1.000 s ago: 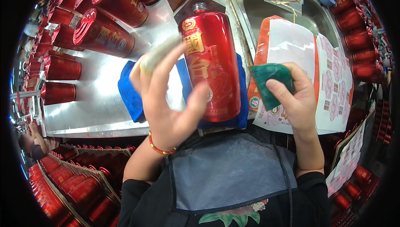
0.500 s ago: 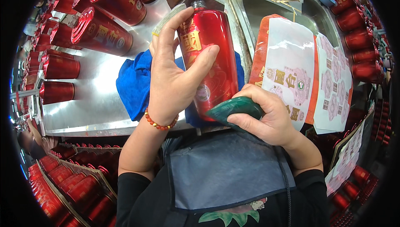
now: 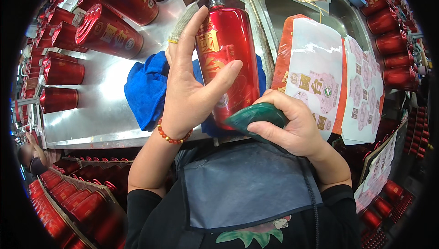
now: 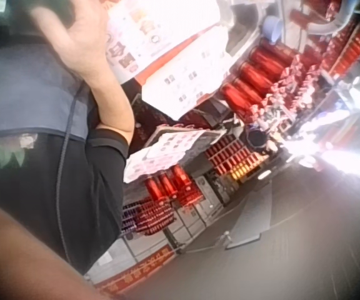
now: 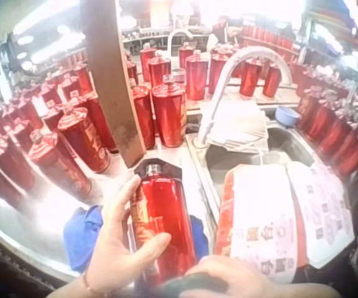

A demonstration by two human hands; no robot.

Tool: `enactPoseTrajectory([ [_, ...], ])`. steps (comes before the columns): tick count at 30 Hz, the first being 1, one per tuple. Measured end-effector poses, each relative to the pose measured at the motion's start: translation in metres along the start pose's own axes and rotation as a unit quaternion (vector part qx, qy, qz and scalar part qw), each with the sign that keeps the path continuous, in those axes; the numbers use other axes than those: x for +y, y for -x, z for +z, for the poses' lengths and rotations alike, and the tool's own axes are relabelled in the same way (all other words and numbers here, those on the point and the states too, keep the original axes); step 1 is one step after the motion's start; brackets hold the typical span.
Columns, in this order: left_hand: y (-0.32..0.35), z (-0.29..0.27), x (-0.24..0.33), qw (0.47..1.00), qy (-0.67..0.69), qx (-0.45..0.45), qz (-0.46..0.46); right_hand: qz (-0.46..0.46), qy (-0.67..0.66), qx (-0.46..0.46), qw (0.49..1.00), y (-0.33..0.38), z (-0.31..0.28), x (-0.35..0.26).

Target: The person picks up a red cylindrical container, wipes it with a green cloth, and applies a printed label to its surface. They smooth the label, rotate the container to check alignment, and repeat the process on additional containers.

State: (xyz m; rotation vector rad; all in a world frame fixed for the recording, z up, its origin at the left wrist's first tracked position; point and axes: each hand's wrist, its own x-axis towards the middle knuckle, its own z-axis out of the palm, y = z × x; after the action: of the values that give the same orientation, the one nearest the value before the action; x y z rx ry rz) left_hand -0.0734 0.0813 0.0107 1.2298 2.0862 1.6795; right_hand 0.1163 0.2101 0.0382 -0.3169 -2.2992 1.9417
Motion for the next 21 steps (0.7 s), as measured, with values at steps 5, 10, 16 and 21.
enactPoseTrajectory([
  [5, 0.001, -0.001, 0.001, 1.000, -0.010, -0.009, -0.006, -0.001, 0.008, -0.001, 1.000, -0.001, 0.000, -0.001],
  [10, 0.001, 0.000, -0.002, 1.000, 0.012, -0.011, -0.009, -0.003, 0.005, -0.009, 1.000, 0.000, -0.001, 0.001],
  [16, 0.015, -0.004, -0.006, 0.995, 0.083, -0.010, -0.045, 0.104, -0.104, 0.076, 0.986, -0.006, -0.021, -0.019],
  [21, 0.032, -0.009, 0.000, 0.998, -0.040, -0.033, 0.033, -0.087, 0.114, 0.081, 0.986, -0.041, -0.038, -0.030],
])
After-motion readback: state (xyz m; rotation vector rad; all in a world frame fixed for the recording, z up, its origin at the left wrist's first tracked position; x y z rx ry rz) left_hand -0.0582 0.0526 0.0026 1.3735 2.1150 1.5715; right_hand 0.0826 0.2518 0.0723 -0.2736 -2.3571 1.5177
